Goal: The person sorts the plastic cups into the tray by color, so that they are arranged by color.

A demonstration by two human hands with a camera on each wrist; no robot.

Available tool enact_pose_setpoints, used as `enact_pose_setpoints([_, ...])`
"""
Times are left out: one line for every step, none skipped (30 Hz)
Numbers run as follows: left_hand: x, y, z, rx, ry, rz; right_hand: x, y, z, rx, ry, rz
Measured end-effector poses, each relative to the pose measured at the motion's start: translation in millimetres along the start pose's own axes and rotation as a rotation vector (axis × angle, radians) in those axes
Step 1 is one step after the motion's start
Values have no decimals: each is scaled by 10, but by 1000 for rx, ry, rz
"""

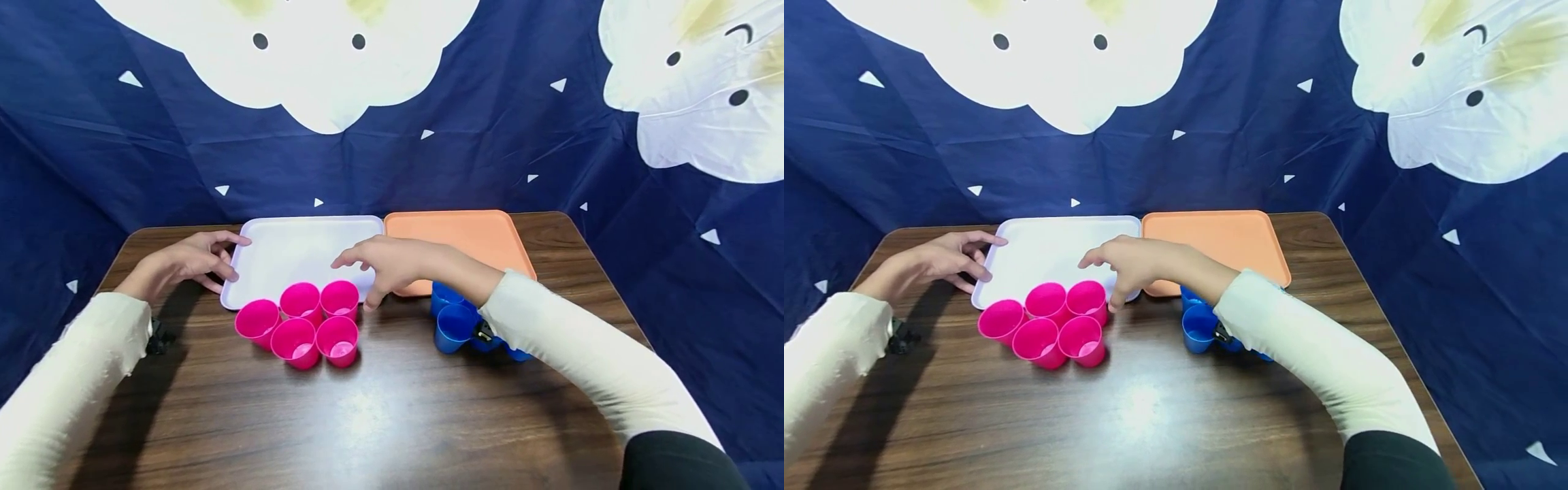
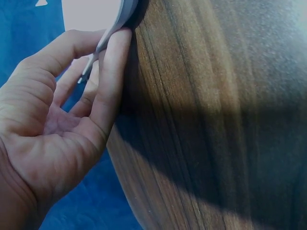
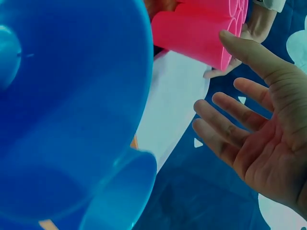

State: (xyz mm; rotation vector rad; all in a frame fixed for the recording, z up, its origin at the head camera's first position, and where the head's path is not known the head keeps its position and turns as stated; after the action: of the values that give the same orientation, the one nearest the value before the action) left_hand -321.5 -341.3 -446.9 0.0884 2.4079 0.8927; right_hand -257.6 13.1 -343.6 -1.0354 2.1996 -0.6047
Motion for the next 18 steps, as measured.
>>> enact_pose_setpoints([0, -9, -2, 3, -1, 2, 22, -15, 19, 3, -6, -1])
enact_pose_setpoints([-2, -16, -3, 2, -2, 1, 46, -25, 39, 12, -13, -3])
enact_pose_setpoints([-2, -21, -3, 2, -2, 0, 67, -39, 58, 16, -18, -3])
enact_pose_setpoints([-6, -23, -3, 2, -3, -1, 90, -46, 76, 20, -20, -3])
enact_pose_setpoints([-8, -26, -3, 5, -3, 0, 110, -54, 93, 23, -23, -3])
enact_pose_setpoints([-9, -27, -2, 7, -3, 2, 131, -62, 110, 26, -25, -5])
enact_pose_setpoints([-10, -29, -3, 8, -2, 1, 147, -69, 124, 26, -25, -5])
enact_pose_setpoints([-11, -29, -3, 7, -1, 1, 163, -80, 138, 25, -26, -9])
enact_pose_setpoints([-11, -30, -3, 9, 0, 0, 175, -93, 150, 21, -26, -11])
enact_pose_setpoints([-9, -34, -3, 10, 1, 0, 187, -103, 160, 16, -26, -14])
enact_pose_setpoints([-9, -34, -2, 10, 2, 0, 196, -114, 169, 13, -27, -19])
enact_pose_setpoints([-8, -38, -3, 8, 3, -2, 205, -124, 176, 8, -26, -23])
enact_pose_setpoints([-8, -40, -2, 4, 3, -4, 211, -130, 183, 3, -26, -25])
enact_pose_setpoints([-7, -38, 0, 3, 1, 0, 216, -139, 188, 1, -27, -28])
enact_pose_setpoints([-7, -38, 1, 1, 0, 0, 218, -143, 191, -1, -27, -28])
enact_pose_setpoints([-6, -34, 2, -3, -1, 1, 221, -146, 193, -4, -25, -29])
enact_pose_setpoints([-6, -27, 4, -7, -2, 2, 220, -149, 194, -4, -24, -29])
enact_pose_setpoints([-4, -22, 4, -10, -3, 2, 218, -150, 194, -4, -23, -28])
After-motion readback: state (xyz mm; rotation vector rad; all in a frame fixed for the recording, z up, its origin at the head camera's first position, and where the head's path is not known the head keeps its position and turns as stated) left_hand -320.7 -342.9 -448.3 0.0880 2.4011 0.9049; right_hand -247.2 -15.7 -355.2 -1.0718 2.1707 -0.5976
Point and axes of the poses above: each hand's wrist, its own x-axis towards the middle knuckle, its own z-axis out of the palm, y = z × x, the point moved 7 cm from there along x, towards the middle knuckle, and after that the axes turned 11 degrees about x, right-handed, at the moved point
